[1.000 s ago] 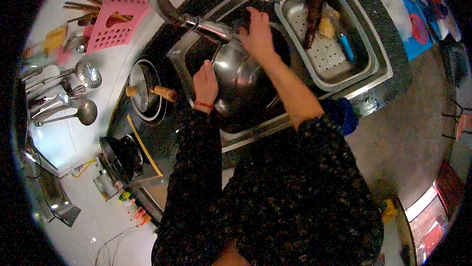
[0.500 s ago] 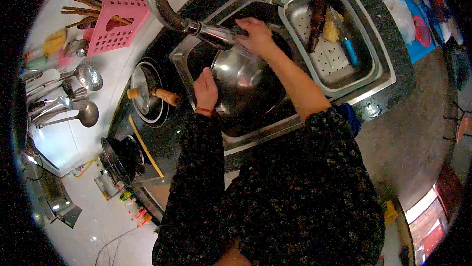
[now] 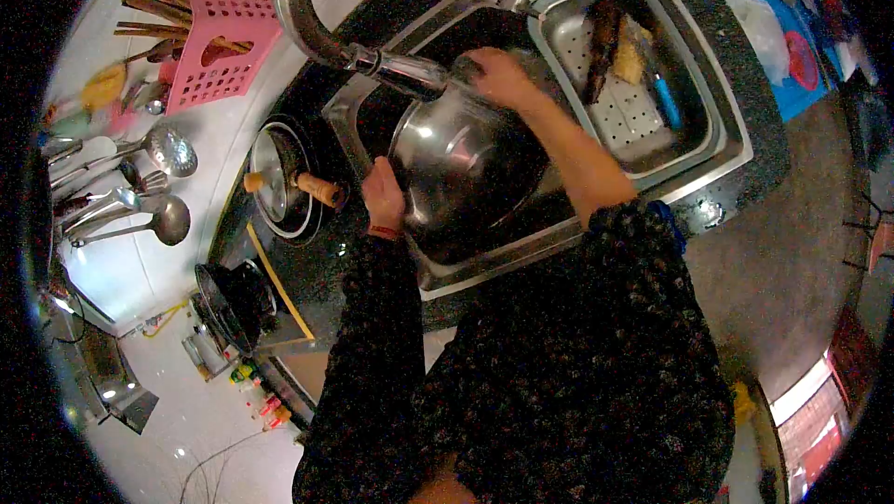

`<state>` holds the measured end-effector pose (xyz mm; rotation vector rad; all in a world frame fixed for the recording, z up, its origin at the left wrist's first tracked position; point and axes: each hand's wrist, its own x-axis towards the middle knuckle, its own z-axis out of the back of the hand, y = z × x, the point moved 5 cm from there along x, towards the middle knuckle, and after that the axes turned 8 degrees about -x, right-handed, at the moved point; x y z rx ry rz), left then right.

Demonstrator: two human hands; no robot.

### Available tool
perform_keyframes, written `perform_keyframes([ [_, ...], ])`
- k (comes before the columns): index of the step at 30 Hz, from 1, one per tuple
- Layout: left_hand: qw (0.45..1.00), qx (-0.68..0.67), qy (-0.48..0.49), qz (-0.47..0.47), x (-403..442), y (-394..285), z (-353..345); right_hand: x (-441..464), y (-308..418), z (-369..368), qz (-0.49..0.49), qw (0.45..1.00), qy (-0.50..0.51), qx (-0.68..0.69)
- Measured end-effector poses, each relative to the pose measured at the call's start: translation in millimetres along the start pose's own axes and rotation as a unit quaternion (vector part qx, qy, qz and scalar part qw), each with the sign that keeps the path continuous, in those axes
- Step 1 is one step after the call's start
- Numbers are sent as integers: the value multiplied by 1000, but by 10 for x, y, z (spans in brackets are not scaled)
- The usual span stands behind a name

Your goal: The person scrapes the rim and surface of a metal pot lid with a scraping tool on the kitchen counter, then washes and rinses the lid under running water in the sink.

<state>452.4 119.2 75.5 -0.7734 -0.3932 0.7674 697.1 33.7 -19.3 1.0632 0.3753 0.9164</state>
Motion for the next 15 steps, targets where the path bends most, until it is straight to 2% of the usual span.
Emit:
perform_keyframes([
  [2,999,-2,36,19,56,-21,1,-75,334,-14,109,990,-31,-82],
  [3,997,8,62,38,107,-121,35,-166,672,-18,125,964,48,-229],
  [4,994,16,87,57,154,-205,29,-236,957,-28,137,910,126,-369],
  [5,995,16,87,53,187,-281,-6,-296,996,-205,184,907,147,-350],
  [7,995,18,88,47,222,-381,-92,-359,1395,-136,73,978,71,-180],
  [8,996,-30,81,14,228,-311,-144,-387,1506,-182,165,969,34,-179],
  [9,998,-14,67,1,220,-328,-144,-432,1586,-186,255,950,-2,-177],
  [11,999,16,39,-22,153,-365,-115,-432,1508,-202,242,953,35,-177],
  [12,998,20,64,-13,150,-355,-105,-436,1459,-201,237,954,55,-176],
  [15,997,-8,79,6,93,-216,-34,-325,1016,67,186,932,43,-310],
])
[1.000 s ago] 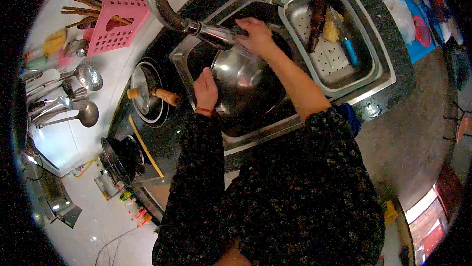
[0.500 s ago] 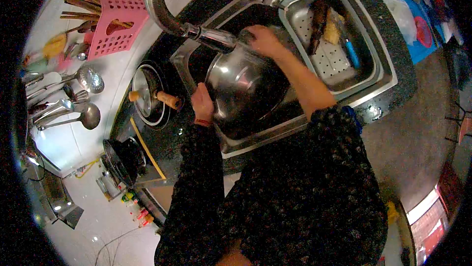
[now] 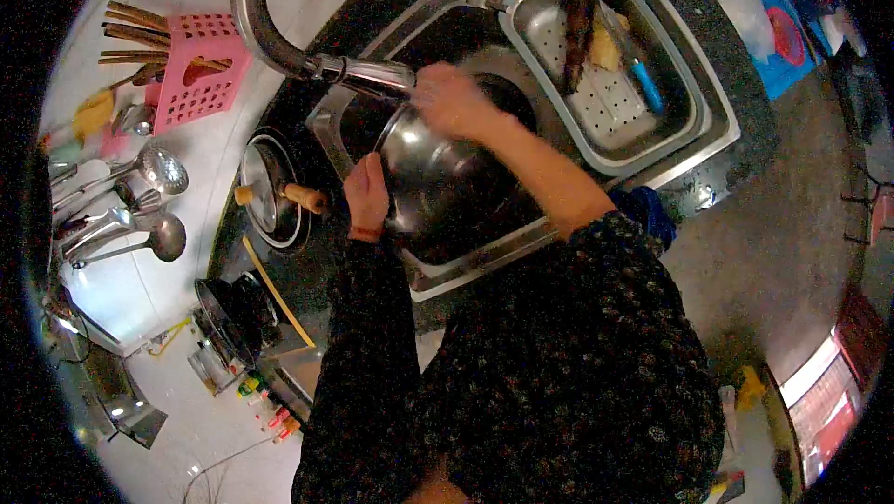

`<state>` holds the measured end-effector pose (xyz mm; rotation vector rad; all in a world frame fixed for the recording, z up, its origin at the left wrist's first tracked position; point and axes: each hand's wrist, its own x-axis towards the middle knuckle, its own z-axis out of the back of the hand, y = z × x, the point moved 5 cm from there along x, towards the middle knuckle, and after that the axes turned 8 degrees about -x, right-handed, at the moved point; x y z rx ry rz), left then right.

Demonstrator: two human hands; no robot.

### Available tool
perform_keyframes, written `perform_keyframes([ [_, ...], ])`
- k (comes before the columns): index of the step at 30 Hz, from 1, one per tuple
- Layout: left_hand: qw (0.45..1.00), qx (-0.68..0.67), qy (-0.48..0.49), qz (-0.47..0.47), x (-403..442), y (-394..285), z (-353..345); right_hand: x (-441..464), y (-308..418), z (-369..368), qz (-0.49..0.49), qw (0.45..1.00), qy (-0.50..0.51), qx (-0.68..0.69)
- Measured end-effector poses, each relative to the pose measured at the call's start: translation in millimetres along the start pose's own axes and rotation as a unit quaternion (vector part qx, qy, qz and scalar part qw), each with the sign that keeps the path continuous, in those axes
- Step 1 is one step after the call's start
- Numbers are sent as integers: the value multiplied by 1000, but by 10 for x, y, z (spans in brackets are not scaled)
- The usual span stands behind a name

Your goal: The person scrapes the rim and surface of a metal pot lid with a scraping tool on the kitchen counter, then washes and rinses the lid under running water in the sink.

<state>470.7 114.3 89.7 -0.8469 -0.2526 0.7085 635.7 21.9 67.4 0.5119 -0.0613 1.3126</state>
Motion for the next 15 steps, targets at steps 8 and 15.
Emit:
perform_keyframes([
  [8,998,26,-28,-43,90,-2,20,-374,-902,-790,-244,917,-147,278],
  [15,997,30,-31,-64,104,123,-51,240,492,-31,2,988,88,129],
])
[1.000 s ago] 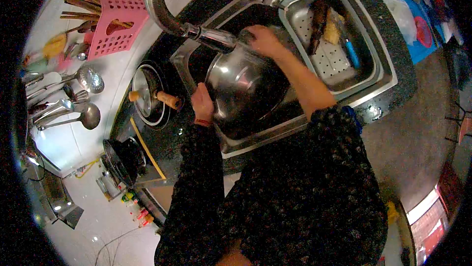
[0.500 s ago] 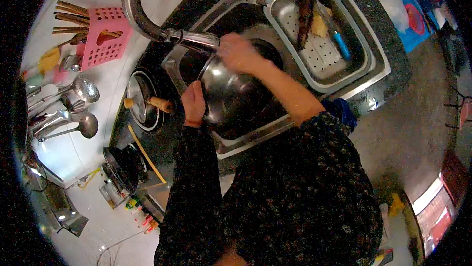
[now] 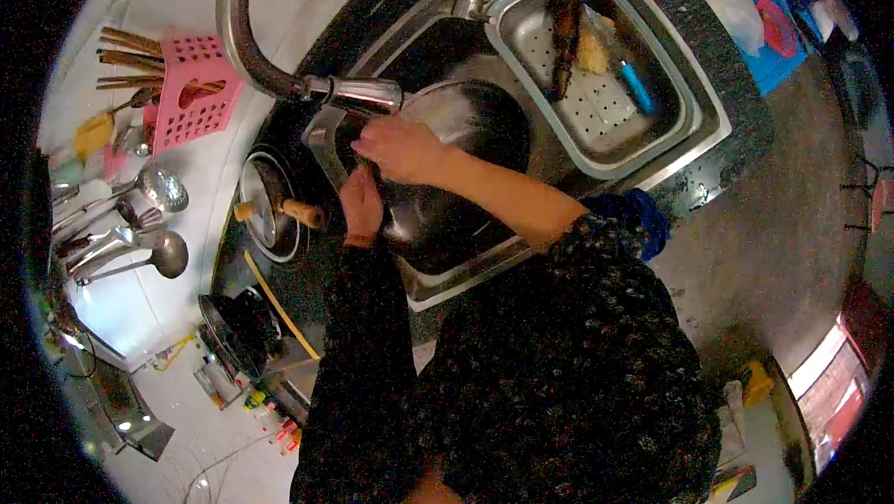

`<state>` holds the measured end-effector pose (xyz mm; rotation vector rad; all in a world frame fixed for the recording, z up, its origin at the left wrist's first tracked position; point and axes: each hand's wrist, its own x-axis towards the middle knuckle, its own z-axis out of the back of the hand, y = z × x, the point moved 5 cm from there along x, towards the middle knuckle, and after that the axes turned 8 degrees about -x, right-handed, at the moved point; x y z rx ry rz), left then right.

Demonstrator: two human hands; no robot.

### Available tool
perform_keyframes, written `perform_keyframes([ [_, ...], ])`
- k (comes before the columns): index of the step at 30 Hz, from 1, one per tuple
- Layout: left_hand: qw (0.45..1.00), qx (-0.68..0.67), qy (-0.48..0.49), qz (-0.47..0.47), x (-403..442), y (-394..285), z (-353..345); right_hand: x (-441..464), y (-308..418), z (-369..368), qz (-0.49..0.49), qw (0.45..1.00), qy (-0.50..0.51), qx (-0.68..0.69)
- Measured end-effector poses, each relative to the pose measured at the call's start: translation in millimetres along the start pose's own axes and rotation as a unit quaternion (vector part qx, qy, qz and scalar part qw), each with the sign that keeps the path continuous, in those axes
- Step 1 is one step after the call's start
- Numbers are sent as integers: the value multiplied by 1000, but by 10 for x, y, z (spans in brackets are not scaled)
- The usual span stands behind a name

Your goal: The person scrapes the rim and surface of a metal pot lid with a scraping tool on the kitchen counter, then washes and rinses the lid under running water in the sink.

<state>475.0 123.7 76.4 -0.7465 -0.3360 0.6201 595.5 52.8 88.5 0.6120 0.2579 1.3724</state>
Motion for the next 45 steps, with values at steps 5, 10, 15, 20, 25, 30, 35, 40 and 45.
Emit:
perform_keyframes([
  [5,1000,-6,0,24,-106,38,85,-167,-863,-384,-91,973,-211,22],
  [10,998,-25,-16,46,-120,89,131,-551,-1668,-650,-280,904,-182,265],
  [15,989,-44,61,130,-314,151,92,-510,-1445,-134,-183,950,-223,117],
  [20,971,-96,0,218,-71,-110,22,-272,-886,261,-76,981,-166,61],
  [25,979,-110,-3,174,147,-162,-110,-224,-106,18,-50,985,-163,7],
  [30,990,-68,-20,119,59,-239,-183,-322,6,176,-83,948,-287,113],
  [35,996,-30,-10,86,29,-245,-189,-542,-764,212,-187,890,-406,85],
  [40,997,-26,-14,68,93,-323,-179,-666,-1166,119,-341,838,-415,102],
  [45,990,-52,-11,132,81,-168,-200,-563,-505,101,-250,874,-414,54],
])
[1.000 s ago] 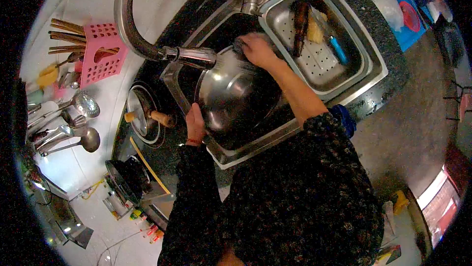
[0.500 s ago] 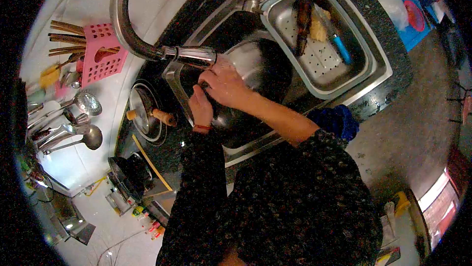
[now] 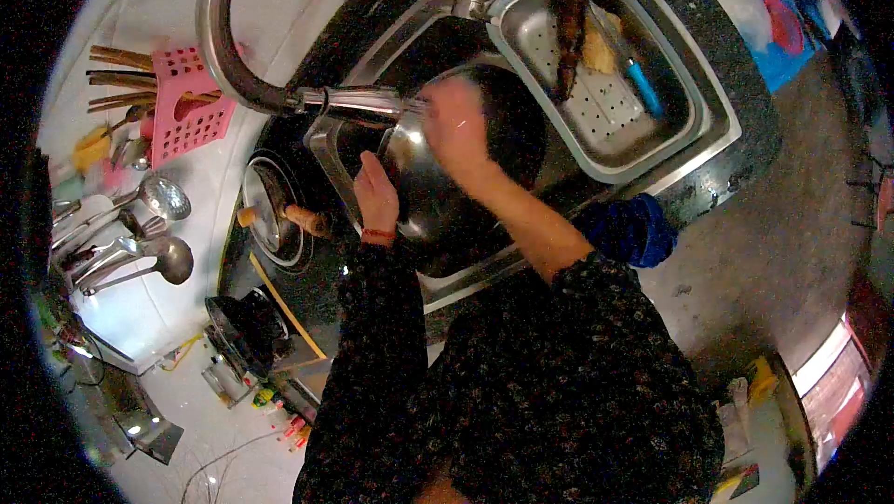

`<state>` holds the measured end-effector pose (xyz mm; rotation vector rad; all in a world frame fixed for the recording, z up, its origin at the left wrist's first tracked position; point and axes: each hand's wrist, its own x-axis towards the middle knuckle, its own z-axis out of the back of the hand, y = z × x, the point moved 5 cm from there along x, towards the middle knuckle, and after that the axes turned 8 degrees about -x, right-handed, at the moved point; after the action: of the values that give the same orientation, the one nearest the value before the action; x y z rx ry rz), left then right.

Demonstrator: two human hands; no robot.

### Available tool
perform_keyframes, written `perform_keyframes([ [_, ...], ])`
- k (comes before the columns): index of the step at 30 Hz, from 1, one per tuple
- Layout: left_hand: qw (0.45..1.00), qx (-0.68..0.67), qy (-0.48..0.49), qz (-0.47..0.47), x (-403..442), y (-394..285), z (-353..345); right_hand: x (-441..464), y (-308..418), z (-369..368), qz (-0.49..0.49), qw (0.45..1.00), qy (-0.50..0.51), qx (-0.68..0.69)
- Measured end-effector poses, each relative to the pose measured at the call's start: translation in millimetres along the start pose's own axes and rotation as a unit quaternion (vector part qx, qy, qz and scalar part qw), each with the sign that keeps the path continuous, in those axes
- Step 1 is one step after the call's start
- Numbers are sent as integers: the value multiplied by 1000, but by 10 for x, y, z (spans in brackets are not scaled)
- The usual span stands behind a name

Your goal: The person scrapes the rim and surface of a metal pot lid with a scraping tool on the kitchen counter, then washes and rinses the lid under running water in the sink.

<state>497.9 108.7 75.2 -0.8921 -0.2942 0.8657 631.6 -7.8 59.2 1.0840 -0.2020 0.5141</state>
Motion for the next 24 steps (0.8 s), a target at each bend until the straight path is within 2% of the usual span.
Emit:
perform_keyframes([
  [1,1000,-5,-2,8,23,5,-15,-82,205,-43,54,997,50,-25],
  [2,999,-39,-12,-11,34,-40,-43,-152,423,-7,152,987,56,-11],
  [4,993,-103,-32,-45,7,-120,-72,-225,550,18,210,975,35,57],
  [6,998,-42,-33,-34,6,-76,-44,-133,459,-5,184,977,109,13],
  [7,999,-10,-33,-26,-15,-44,-20,-102,386,-22,168,975,147,-8],
  [9,999,8,-33,-43,-64,-77,18,40,5,-72,42,995,84,-39],
  [12,998,11,-36,-54,-51,-36,47,169,-683,-104,-123,992,6,-21],
  [14,998,5,-38,-51,-53,34,48,141,-846,-144,-201,979,37,-10],
  [17,998,21,-34,-49,-37,32,68,194,-638,-159,-141,983,59,-98],
  [20,997,55,-26,-40,-37,-17,90,117,-87,-171,-33,999,29,-8],
  [23,998,47,-23,-27,-44,42,122,64,286,-115,84,994,67,-6],
  [24,998,49,-26,-28,-48,25,118,84,204,-169,73,994,79,-19],
])
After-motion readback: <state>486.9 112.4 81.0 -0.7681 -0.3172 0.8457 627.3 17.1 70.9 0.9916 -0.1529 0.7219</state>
